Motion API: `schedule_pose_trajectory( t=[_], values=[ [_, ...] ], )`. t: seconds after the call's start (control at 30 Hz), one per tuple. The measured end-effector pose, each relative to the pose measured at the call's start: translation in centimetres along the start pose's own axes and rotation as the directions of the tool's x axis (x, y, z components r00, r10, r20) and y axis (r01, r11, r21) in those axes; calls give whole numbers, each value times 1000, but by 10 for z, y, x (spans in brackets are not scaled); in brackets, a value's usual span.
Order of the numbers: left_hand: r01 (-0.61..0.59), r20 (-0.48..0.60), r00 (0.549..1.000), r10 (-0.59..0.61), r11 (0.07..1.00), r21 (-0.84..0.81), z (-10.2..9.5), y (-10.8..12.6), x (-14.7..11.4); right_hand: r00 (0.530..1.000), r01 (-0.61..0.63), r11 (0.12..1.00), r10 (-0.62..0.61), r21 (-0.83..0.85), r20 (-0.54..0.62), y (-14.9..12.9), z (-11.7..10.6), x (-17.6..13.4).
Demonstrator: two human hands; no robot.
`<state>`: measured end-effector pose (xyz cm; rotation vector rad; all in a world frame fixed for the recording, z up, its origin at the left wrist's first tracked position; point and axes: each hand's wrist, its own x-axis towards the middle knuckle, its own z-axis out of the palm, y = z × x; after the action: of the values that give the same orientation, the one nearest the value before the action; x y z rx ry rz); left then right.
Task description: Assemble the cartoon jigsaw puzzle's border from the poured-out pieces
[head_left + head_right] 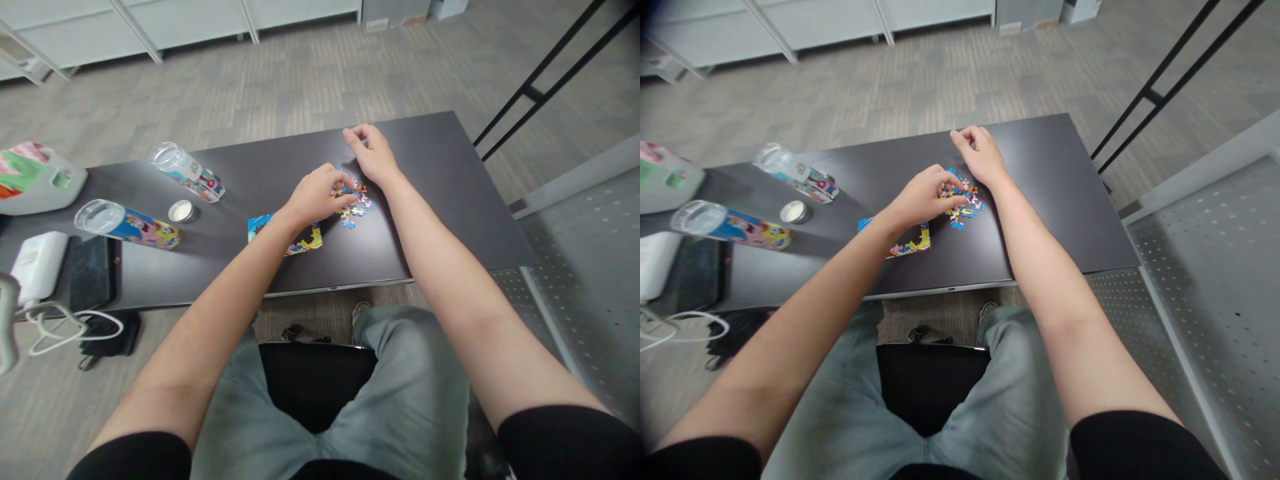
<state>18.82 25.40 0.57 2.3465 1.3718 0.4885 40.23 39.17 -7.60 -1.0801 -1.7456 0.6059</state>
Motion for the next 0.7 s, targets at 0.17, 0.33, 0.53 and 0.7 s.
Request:
schedule_pose_trajectory(
  t=[0.17, 0.33, 0.53, 0.7],
  values=[
    [18, 72, 997, -25, 995, 98, 2, 25, 13, 1000, -12, 1000, 13, 24, -14, -2, 2, 2],
    [-45, 176, 984, 14, 984, 172, -11, 43, 21, 1000, -28, 999, 29, 32, -11, -4, 2, 3],
    [-34, 219, 976, -14, 976, 214, -16, 49, 28, 1000, -10, 999, 10, 33, -6, 0, 3, 3],
    [-16, 190, 982, -23, 979, 203, -11, 47, 30, 1000, 5, 999, -5, 39, 12, 7, 4, 5]
  ],
)
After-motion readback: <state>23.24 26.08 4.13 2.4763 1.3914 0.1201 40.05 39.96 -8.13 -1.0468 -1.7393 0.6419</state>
